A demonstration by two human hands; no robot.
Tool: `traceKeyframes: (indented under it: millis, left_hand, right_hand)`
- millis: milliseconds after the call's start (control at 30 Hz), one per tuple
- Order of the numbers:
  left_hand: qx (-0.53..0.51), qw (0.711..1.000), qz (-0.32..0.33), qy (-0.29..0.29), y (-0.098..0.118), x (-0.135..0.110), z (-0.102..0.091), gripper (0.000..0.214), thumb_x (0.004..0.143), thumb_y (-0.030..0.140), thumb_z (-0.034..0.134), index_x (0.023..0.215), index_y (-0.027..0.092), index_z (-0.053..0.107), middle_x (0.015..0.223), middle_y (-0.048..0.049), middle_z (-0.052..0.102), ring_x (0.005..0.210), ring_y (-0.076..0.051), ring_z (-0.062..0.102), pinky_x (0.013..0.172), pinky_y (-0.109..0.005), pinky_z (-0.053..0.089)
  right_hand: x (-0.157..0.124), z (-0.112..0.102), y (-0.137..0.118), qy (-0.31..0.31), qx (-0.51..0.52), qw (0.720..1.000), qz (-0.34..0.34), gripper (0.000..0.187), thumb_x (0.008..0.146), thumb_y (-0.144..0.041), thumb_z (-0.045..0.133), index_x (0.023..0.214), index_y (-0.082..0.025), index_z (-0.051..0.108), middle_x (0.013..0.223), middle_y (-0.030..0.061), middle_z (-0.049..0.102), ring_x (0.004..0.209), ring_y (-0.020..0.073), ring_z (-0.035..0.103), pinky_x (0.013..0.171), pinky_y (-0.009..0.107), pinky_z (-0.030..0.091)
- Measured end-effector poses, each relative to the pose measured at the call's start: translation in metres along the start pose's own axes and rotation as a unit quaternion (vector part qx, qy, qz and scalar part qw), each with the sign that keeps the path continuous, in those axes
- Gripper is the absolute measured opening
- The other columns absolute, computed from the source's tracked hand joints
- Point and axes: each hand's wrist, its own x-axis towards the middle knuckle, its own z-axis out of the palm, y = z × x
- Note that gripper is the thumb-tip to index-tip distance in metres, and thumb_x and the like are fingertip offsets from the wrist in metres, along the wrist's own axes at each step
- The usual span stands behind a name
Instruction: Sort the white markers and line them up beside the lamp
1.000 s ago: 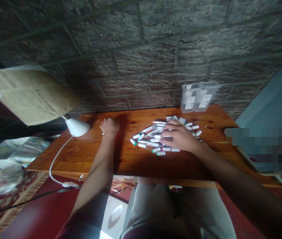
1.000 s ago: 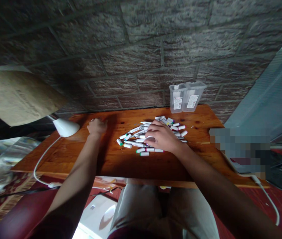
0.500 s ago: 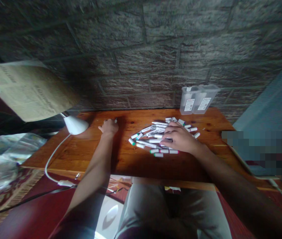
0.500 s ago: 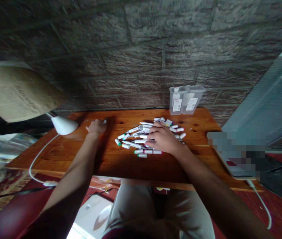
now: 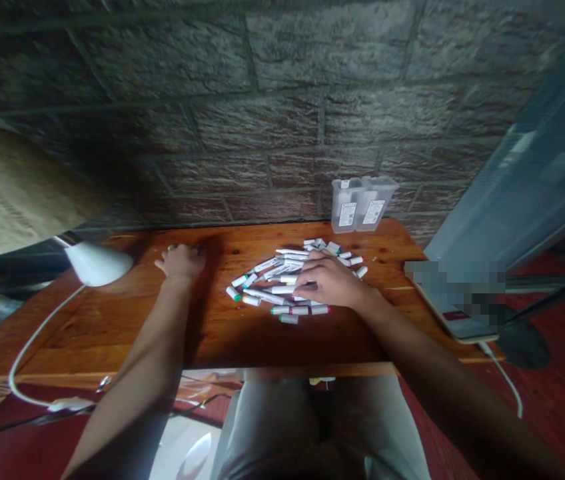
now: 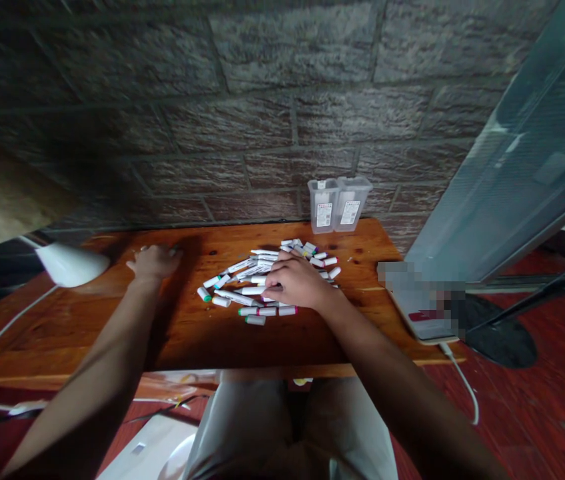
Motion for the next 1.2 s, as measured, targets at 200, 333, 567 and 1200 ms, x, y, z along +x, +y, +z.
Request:
traceKeyframes:
  millis: [200,333,567,1200]
  left_hand:
    - [-0.077,0.971,0.210,0.091,0.029,-0.015,0.015,0.043,0.086,0.047,0.049,0.113,0.019,0.067,0.125,-0.0150,0.061,0.120,-0.038,0.049,0.098,-0.054,0.039]
    - [-0.123,0.953,0.254,0.110,0.037,-0.018,0.020,0.041,0.087,0.045,0.048,0.107,0.017,0.069,0.118,-0.0140,0.065,0.116,-0.034,0.052,0.100,-0.048,0.039]
    - [-0.225,0.903,0.308,0.200,0.039,-0.022,0.015,0.035,0.088,0.041,0.049,0.097,0.015,0.070,0.099,-0.0126,0.070,0.098,-0.027,0.061,0.093,-0.039,0.044]
    - [-0.185,0.763,0.602,0.141,0.087,-0.095,-0.003,0.024,0.088,0.035,0.061,0.110,0.033,0.071,0.114,-0.0049,0.071,0.111,-0.025,0.054,0.096,-0.044,0.032]
  right_hand:
    - [0.002,0.004,0.003,0.026,-0.007,1.000,0.005,0.011,0.086,-0.028,0.065,0.082,-0.021,0.073,0.075,0.0027,0.068,0.082,0.0185,0.053,0.079,0.031,0.036]
    - [0.001,0.006,0.008,0.052,-0.058,0.996,0.043,0.014,0.085,-0.032,0.067,0.087,-0.019,0.073,0.084,0.0056,0.067,0.089,0.0214,0.052,0.084,0.034,0.037]
    - [0.000,0.005,0.008,0.030,-0.058,0.997,0.046,0.020,0.088,-0.034,0.063,0.081,-0.018,0.073,0.081,0.0066,0.066,0.089,0.0216,0.052,0.084,0.035,0.039]
    - [0.002,0.002,0.004,0.155,-0.122,0.976,0.088,0.024,0.094,-0.035,0.053,0.106,-0.024,0.070,0.091,0.0057,0.073,0.094,0.0227,0.050,0.084,0.037,0.032]
